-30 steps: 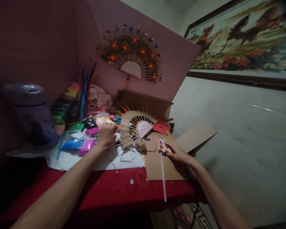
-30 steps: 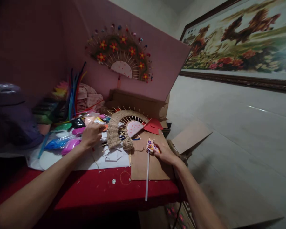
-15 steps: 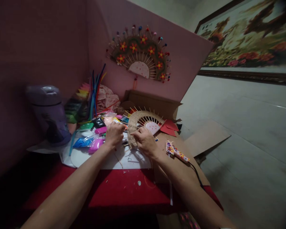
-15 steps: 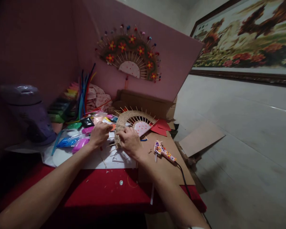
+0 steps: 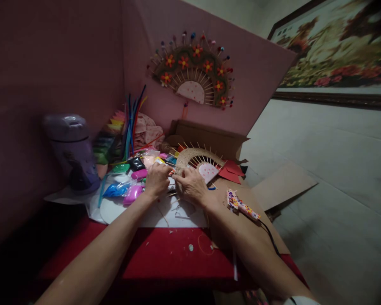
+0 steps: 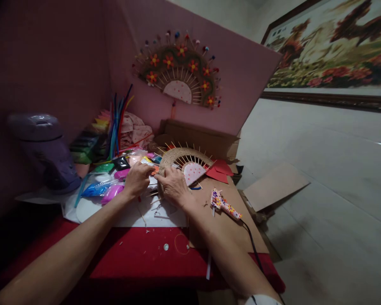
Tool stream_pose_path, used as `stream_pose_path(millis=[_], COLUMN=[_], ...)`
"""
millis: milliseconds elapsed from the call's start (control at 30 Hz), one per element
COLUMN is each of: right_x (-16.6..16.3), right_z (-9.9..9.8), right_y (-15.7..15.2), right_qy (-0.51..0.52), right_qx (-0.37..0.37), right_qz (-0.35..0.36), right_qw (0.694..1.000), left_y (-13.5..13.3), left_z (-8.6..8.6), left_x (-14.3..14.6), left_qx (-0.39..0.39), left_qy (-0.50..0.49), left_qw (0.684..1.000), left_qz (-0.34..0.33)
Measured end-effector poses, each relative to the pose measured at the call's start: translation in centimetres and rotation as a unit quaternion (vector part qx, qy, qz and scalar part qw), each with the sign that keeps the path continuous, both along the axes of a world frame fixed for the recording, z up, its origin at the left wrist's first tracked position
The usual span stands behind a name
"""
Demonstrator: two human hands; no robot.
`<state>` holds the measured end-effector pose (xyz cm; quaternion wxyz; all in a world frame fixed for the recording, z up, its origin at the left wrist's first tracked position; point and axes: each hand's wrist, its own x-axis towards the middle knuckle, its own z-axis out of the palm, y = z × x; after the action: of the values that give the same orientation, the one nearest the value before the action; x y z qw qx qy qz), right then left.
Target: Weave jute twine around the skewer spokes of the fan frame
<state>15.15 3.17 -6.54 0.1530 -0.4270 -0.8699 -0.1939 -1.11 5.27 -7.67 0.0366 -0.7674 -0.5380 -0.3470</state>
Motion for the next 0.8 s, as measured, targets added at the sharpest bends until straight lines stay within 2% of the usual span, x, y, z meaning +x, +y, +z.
stream_pose_path(millis=[333,600,800], right_x=[0.4,0.3,0.0], right_z=[0.0,0.9,0.9], right_y=[0.1,0.0,0.7], right_qy=[0.038,0.075,0.092], right_qx=[-0.009,-0.013,-0.034], right_qz=[0.010,-0.012,-0.025], right_qw=[0.999,0.997,0.995], left_y=[0.0,-0.1,-0.2], left_z=[0.0,0.2,0.3], left_x=[0.0,0.0,0.0], left_qx=[-0.008,-0.011,-0.015], left_qy=[0.005,0.015,0.022], left_qw=[1.000,1.000,1.000], left_qz=[0.004,0.009,0.016])
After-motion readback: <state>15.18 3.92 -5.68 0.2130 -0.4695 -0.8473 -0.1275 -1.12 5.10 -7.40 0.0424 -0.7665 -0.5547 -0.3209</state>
